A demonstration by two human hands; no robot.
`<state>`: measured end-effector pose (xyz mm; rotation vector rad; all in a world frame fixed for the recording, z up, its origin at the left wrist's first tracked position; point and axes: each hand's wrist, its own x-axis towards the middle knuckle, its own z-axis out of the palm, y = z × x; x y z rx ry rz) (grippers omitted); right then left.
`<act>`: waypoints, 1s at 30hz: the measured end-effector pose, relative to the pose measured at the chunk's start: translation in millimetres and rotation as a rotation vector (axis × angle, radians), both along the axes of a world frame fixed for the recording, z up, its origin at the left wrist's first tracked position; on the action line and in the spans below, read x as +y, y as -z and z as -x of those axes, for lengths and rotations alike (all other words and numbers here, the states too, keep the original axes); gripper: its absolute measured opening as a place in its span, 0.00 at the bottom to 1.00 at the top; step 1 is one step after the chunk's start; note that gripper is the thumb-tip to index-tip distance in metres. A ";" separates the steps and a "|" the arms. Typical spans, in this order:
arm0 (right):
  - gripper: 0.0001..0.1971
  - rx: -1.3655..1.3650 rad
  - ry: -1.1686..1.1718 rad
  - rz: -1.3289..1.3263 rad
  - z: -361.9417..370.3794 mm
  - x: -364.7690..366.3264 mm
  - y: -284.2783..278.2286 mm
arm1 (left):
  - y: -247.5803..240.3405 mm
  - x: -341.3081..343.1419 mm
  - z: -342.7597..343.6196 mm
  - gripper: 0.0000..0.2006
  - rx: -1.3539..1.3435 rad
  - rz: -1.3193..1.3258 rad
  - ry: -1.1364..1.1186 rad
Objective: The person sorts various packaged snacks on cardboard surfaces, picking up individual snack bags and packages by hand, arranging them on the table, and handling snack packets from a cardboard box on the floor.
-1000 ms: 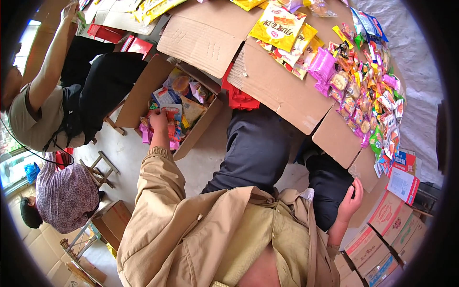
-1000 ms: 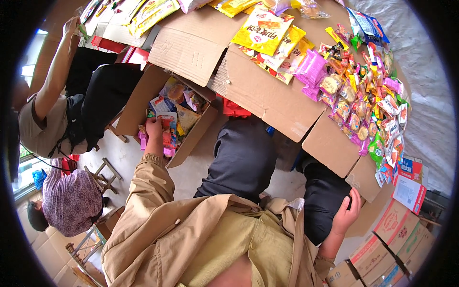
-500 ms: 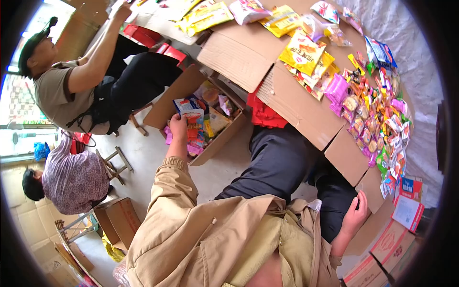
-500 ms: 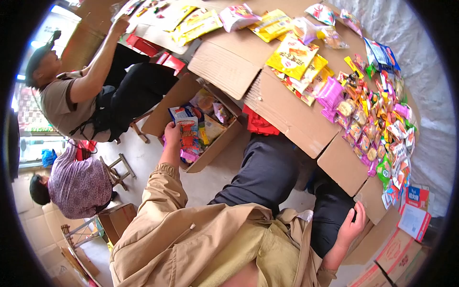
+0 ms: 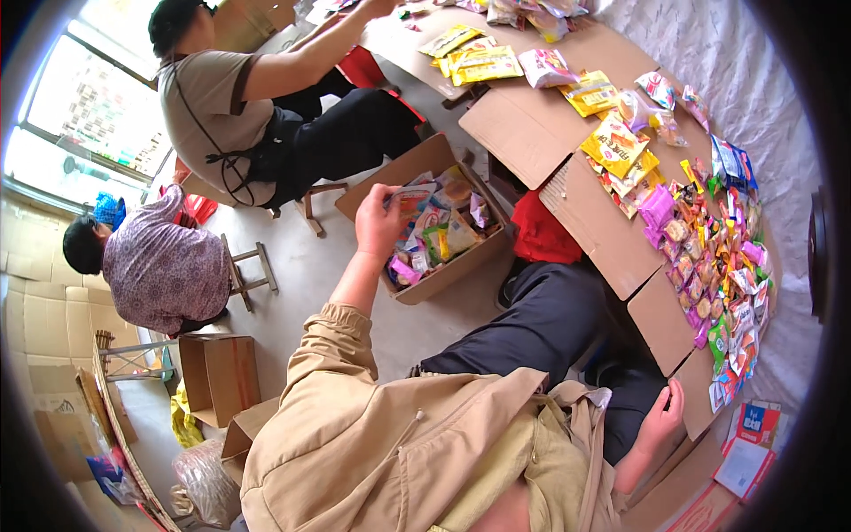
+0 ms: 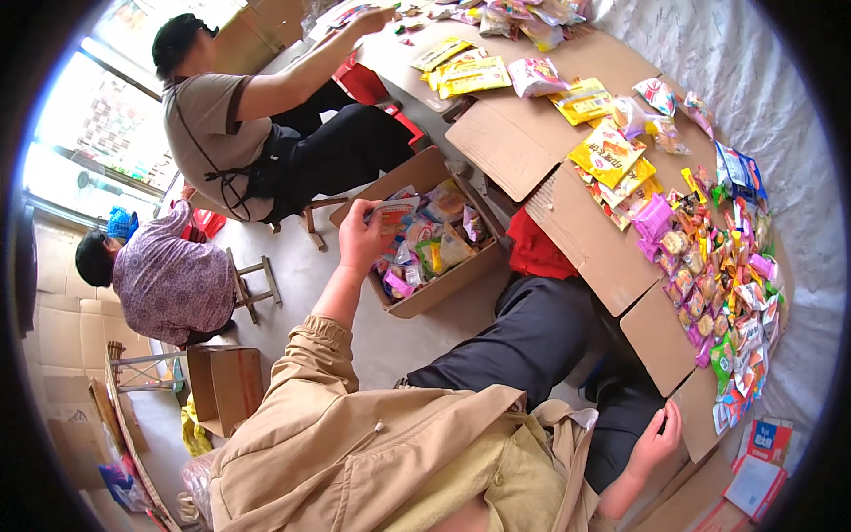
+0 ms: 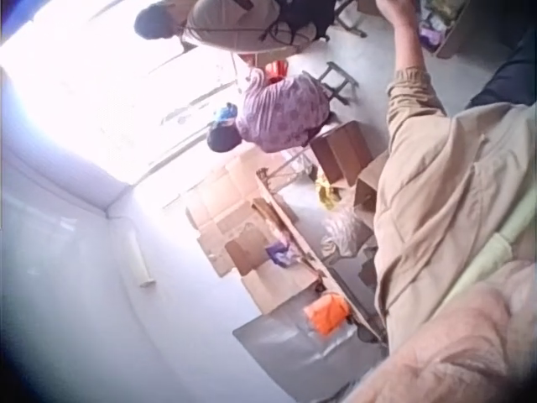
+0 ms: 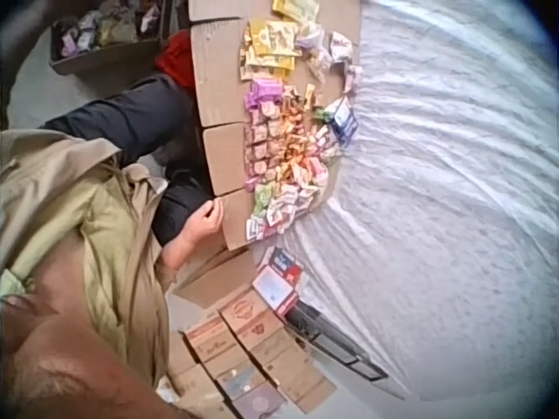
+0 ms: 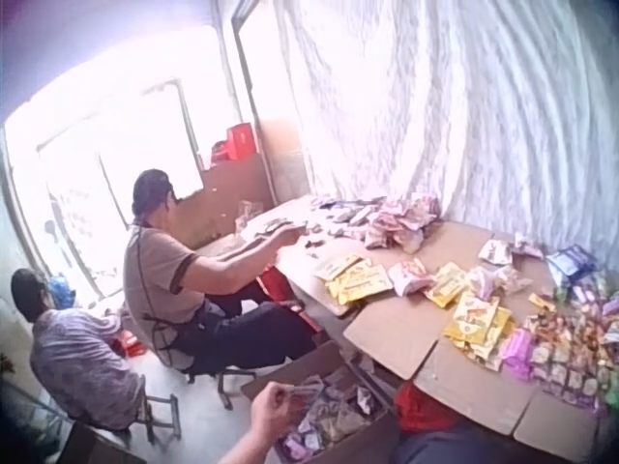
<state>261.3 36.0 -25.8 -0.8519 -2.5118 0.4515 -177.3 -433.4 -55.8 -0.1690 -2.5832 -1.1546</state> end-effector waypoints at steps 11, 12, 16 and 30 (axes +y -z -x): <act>0.12 0.074 -0.035 -0.059 -21.9 1.5 4.3 | -91.5 44.7 -57.6 0.05 -0.028 -0.231 0.222; 0.12 0.094 -0.046 -0.078 -25.5 1.5 4.2 | -94.4 50.5 -60.2 0.04 0.015 -0.274 0.286; 0.15 0.150 -0.073 0.055 -24.8 -20.8 -11.5 | -114.2 78.9 -76.6 0.06 -0.078 -0.486 0.503; 0.51 0.368 -0.595 0.247 79.4 -117.9 -87.7 | -135.8 202.7 -169.9 0.07 -0.721 -1.308 0.844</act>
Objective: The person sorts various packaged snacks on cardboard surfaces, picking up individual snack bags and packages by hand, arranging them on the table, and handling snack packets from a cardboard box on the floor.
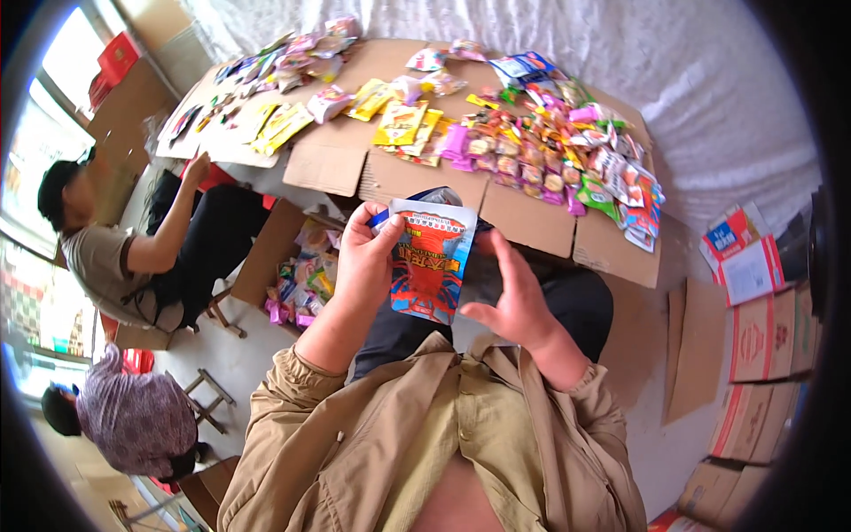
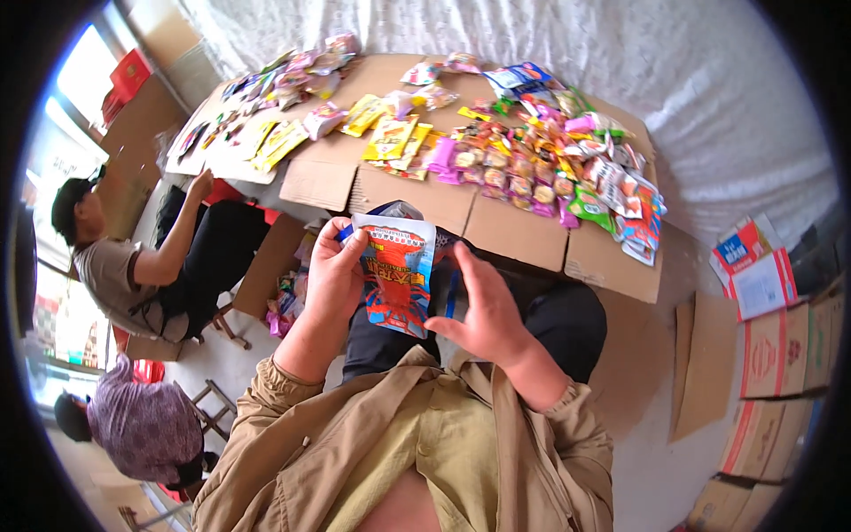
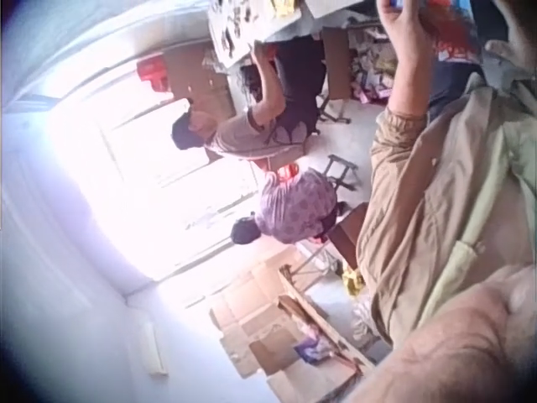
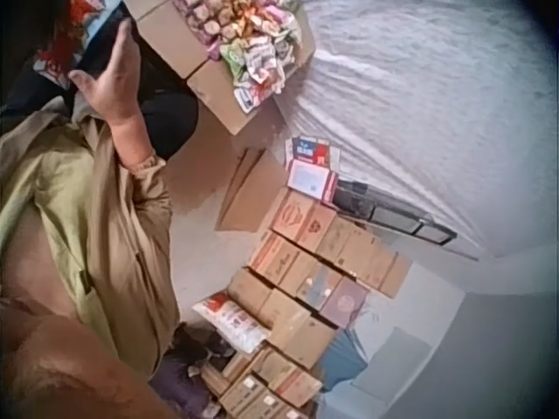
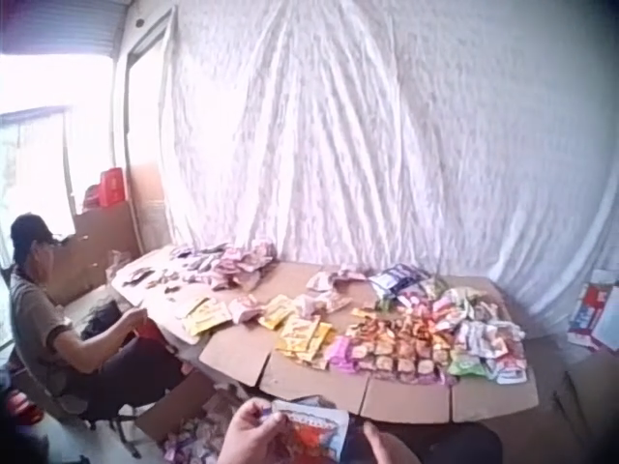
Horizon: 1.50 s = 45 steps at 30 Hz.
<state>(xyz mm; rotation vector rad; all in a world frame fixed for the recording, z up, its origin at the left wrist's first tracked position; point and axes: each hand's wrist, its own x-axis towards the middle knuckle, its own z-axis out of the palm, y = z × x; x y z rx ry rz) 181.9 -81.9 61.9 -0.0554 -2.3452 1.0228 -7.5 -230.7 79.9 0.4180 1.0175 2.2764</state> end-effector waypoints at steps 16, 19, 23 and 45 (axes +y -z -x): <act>0.08 0.169 0.073 0.391 -0.7 23.0 49.3 | 26.4 31.7 -24.1 0.09 -0.020 0.239 0.147; 0.08 0.023 0.076 0.677 -3.9 28.0 77.5 | 28.6 34.1 -28.0 0.10 -0.057 0.275 0.249; 0.09 0.023 0.164 0.765 -5.0 33.8 89.4 | 51.2 40.8 -36.8 0.12 -0.076 0.297 0.319; 0.13 0.213 0.025 1.178 -42.1 65.2 116.4 | 71.1 73.0 -96.3 0.25 0.037 0.403 0.567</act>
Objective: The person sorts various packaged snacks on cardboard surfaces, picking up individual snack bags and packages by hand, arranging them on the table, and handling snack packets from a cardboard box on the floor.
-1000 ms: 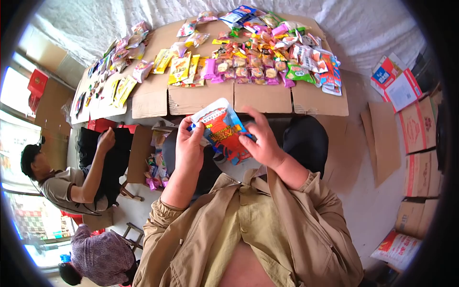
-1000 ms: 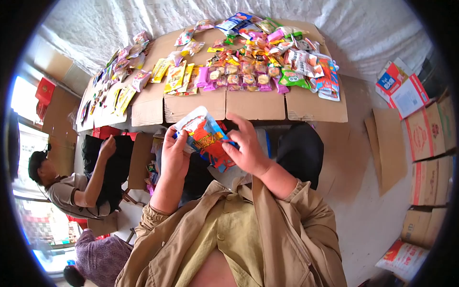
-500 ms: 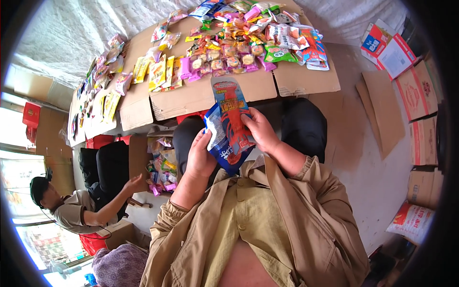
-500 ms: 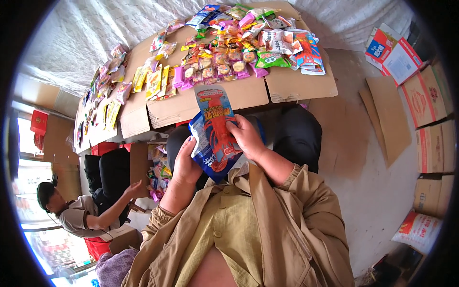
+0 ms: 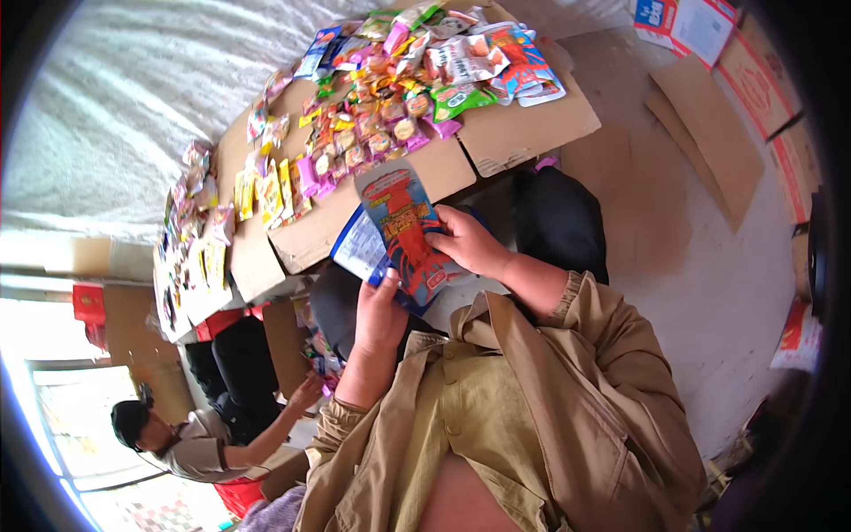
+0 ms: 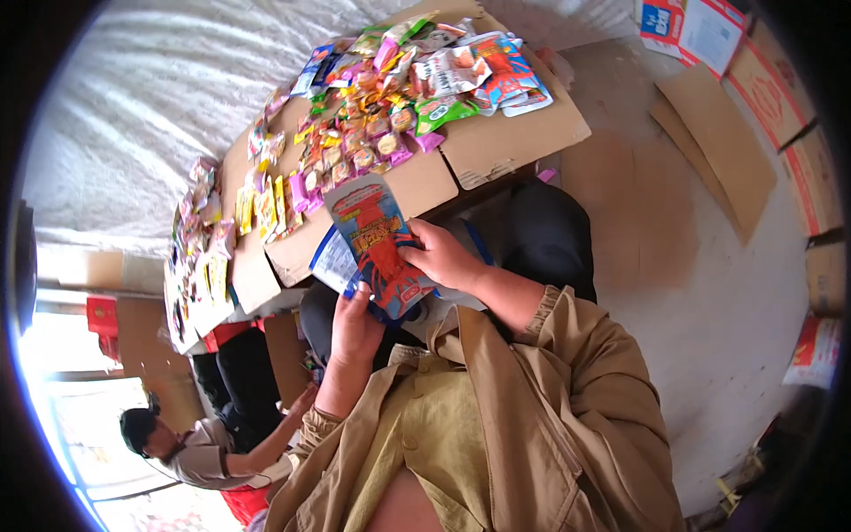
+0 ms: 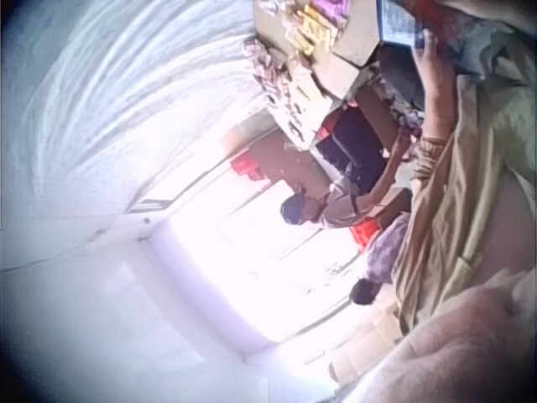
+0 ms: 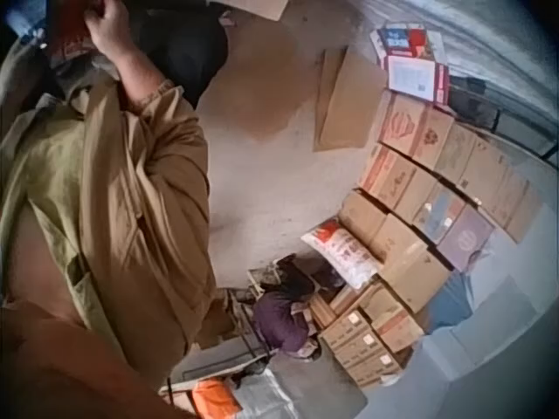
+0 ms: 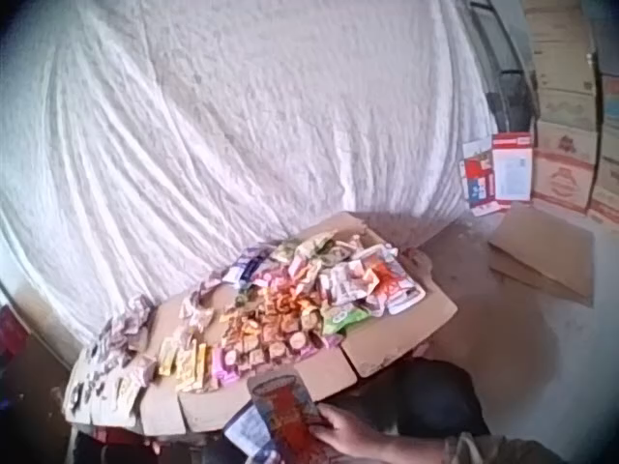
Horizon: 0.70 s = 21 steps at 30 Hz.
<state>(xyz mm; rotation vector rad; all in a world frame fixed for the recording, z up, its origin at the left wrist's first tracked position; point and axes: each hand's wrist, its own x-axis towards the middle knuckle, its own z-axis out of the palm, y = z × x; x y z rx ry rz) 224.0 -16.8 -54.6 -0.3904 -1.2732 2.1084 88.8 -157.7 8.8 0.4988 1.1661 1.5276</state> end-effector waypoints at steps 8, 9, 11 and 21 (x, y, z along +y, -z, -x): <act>0.08 -0.057 0.417 -0.105 -14.4 21.5 -3.5 | -13.6 4.5 23.1 0.20 0.115 -0.011 -0.154; 0.12 -0.059 0.428 -0.016 -16.5 23.6 -3.6 | -18.3 -0.7 34.2 0.22 0.085 -0.019 -0.174; 0.15 -0.016 0.482 0.056 -19.9 27.9 1.0 | -18.6 -15.9 66.0 0.21 0.141 -0.053 -0.278; 0.30 0.057 0.993 -0.056 -93.3 119.7 -57.4 | 54.0 -142.8 205.1 0.15 -0.519 -0.504 -0.176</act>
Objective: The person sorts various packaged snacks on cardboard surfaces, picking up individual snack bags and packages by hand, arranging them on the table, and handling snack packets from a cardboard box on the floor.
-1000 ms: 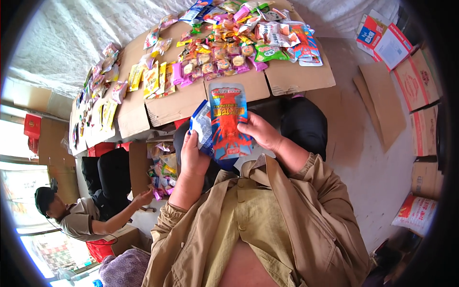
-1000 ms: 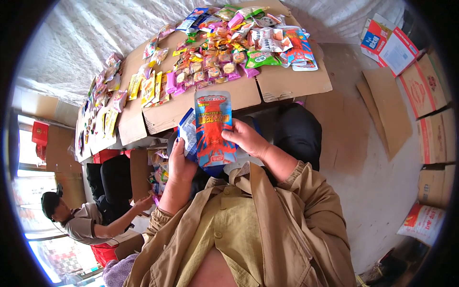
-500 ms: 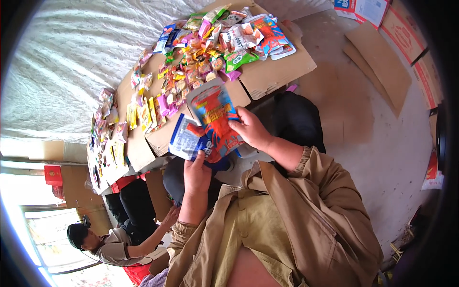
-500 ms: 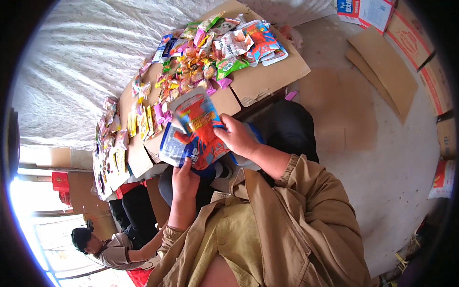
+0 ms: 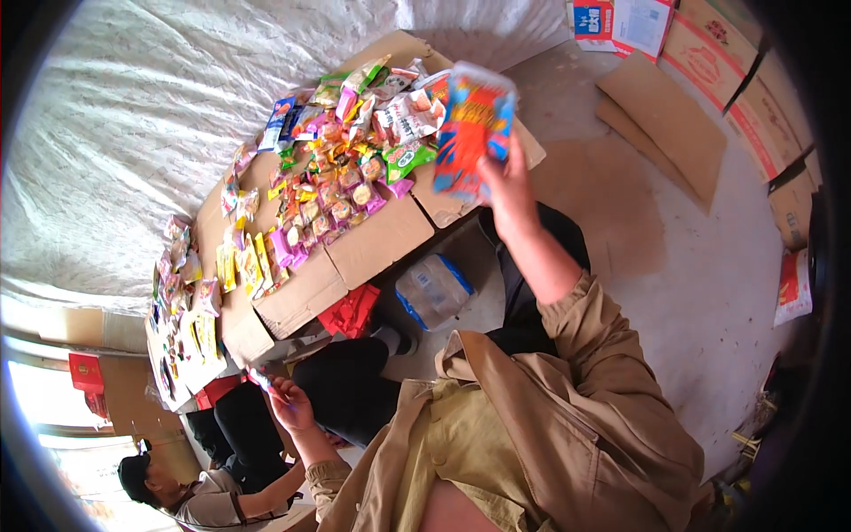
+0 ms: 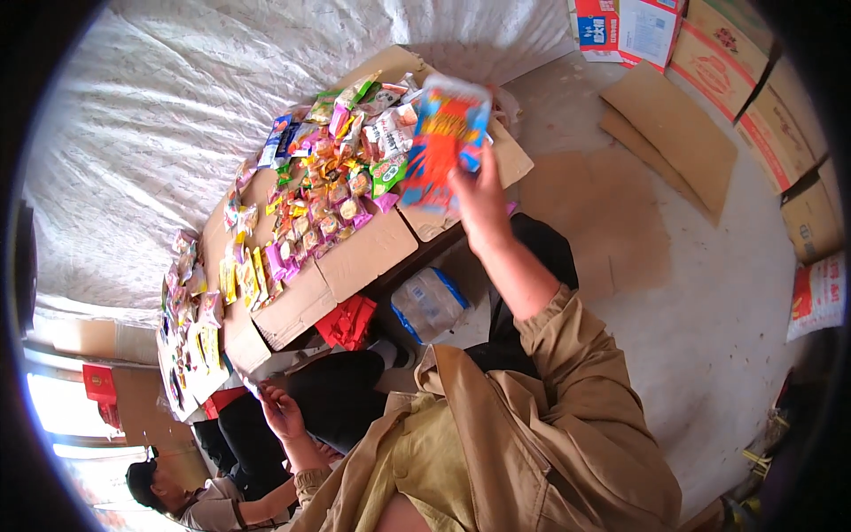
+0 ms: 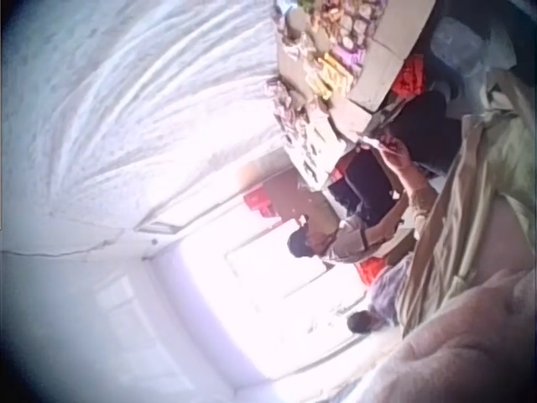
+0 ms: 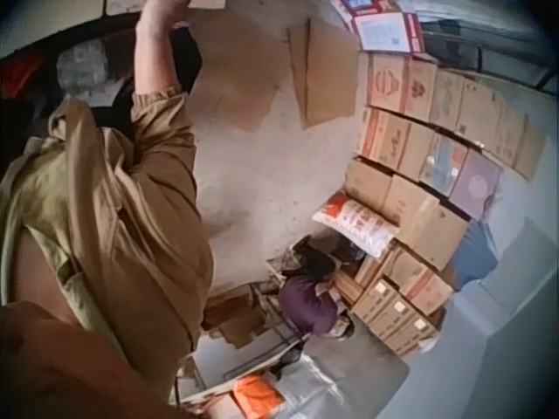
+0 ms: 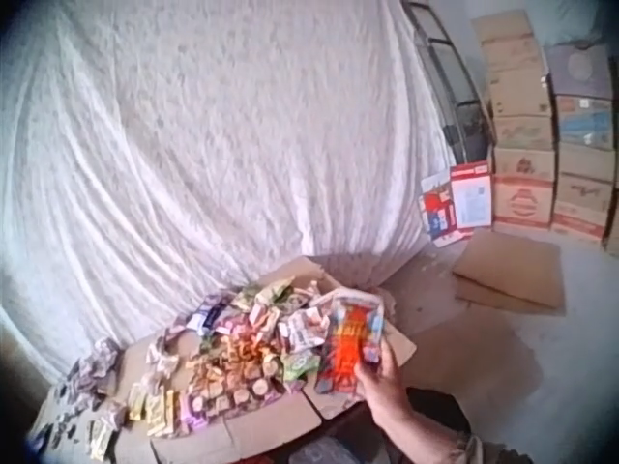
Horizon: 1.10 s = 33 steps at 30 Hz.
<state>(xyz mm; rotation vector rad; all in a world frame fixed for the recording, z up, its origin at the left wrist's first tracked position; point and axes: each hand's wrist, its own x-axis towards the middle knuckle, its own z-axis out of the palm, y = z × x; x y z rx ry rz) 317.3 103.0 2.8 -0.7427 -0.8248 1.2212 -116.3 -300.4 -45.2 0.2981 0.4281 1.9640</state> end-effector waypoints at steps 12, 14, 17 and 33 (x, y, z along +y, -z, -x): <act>0.24 -1.124 0.301 0.256 -97.3 119.5 77.8 | -11.8 40.0 -19.3 0.19 0.085 0.042 0.049; 0.24 -1.048 0.232 0.235 -96.4 128.0 90.2 | -11.5 46.7 -19.7 0.19 0.074 0.035 0.068; 0.23 -0.931 0.296 0.178 -95.4 137.5 101.3 | -12.5 54.8 -21.9 0.21 0.057 0.035 0.075; 0.22 -1.108 0.215 0.309 -88.1 117.2 68.1 | -8.8 63.0 -23.7 0.27 0.094 0.065 0.108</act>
